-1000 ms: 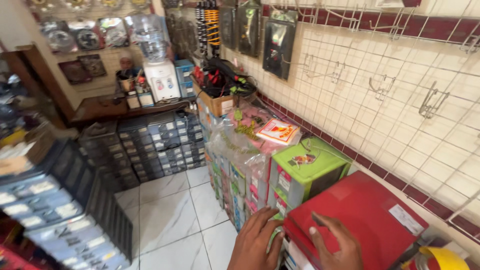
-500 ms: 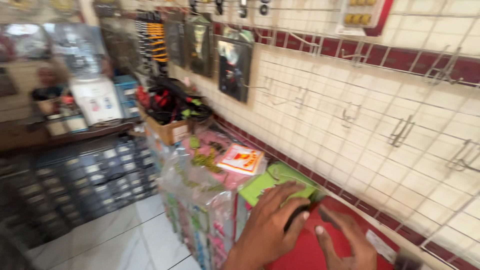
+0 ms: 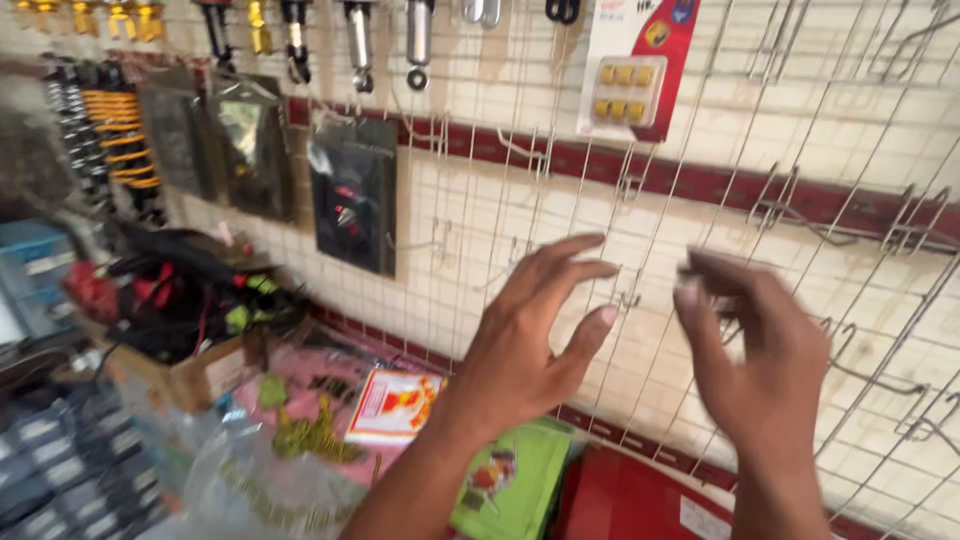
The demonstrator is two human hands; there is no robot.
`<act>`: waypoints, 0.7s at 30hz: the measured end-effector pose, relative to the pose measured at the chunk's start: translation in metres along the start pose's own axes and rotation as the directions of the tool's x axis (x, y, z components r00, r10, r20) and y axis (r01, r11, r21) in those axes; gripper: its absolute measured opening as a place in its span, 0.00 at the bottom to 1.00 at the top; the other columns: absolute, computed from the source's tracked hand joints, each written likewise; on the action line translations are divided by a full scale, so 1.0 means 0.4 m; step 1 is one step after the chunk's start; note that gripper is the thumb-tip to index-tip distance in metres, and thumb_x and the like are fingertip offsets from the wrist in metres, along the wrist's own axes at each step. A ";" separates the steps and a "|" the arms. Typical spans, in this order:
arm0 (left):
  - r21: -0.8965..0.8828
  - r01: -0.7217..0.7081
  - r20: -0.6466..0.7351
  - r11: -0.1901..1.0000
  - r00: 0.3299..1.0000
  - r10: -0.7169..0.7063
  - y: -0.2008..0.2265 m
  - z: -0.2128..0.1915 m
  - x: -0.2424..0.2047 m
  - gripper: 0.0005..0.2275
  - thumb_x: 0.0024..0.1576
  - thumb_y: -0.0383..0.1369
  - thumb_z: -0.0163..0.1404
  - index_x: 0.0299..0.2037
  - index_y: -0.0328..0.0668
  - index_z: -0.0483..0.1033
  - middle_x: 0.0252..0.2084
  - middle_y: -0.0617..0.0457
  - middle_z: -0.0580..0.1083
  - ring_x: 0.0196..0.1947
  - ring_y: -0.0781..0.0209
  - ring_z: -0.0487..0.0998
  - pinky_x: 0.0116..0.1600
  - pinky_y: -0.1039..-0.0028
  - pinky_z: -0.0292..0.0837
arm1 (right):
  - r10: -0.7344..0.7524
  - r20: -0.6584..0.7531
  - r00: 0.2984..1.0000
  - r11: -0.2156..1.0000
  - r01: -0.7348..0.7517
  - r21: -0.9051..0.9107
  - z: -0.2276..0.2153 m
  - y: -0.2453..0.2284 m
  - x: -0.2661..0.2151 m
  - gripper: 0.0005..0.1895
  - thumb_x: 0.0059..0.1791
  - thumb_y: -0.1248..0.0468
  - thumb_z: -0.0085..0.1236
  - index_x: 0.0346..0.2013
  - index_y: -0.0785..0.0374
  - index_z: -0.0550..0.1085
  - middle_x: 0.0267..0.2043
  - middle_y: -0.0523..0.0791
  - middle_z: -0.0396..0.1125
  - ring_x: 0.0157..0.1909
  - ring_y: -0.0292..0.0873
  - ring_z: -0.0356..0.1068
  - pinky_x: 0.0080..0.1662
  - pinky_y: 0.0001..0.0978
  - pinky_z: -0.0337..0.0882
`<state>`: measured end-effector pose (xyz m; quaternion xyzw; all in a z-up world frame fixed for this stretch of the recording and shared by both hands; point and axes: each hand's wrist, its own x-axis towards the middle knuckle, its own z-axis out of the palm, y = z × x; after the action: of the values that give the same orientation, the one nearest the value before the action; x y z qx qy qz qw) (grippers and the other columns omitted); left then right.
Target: The person organizes motorcycle parts and accessories by taking packaged items from a wall rack, carrying them to a glass display counter, and arranging them alongside other items.
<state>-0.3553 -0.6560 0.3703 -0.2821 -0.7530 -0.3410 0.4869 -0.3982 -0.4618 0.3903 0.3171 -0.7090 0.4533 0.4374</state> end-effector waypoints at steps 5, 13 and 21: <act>0.118 -0.061 0.068 0.991 0.996 0.054 -0.091 -0.045 0.162 0.16 0.66 0.41 0.48 0.58 0.40 0.72 0.70 0.42 0.66 0.72 0.41 0.66 0.72 0.52 0.62 | -0.082 -0.022 0.996 0.993 0.080 -0.090 0.080 0.023 0.270 0.14 0.54 0.65 0.62 0.53 0.70 0.77 0.44 0.50 0.75 0.42 0.42 0.74 0.43 0.33 0.73; 0.205 -0.010 0.119 0.979 0.993 -0.014 -0.214 0.023 0.349 0.27 0.60 0.37 0.50 0.62 0.18 0.61 0.62 0.29 0.66 0.62 0.33 0.67 0.62 0.49 0.65 | -0.165 -0.037 0.986 0.864 0.126 -0.488 0.247 0.185 0.470 0.36 0.48 0.58 0.77 0.57 0.77 0.64 0.51 0.61 0.68 0.45 0.55 0.74 0.41 0.42 0.76; 0.549 -0.039 0.104 0.835 0.994 -0.022 -0.309 0.075 0.343 0.22 0.51 0.27 0.56 0.54 0.22 0.70 0.51 0.31 0.73 0.54 0.40 0.73 0.59 0.56 0.70 | 0.378 0.101 0.920 0.906 -0.390 0.162 0.267 0.086 0.496 0.21 0.50 0.65 0.63 0.53 0.71 0.67 0.43 0.51 0.72 0.41 0.43 0.79 0.38 0.38 0.82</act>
<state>-0.5154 -0.6946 0.4591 -0.1516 -0.8427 -0.0928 0.5081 -0.5455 -0.5574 0.5359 0.2242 -0.7284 0.5813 0.2852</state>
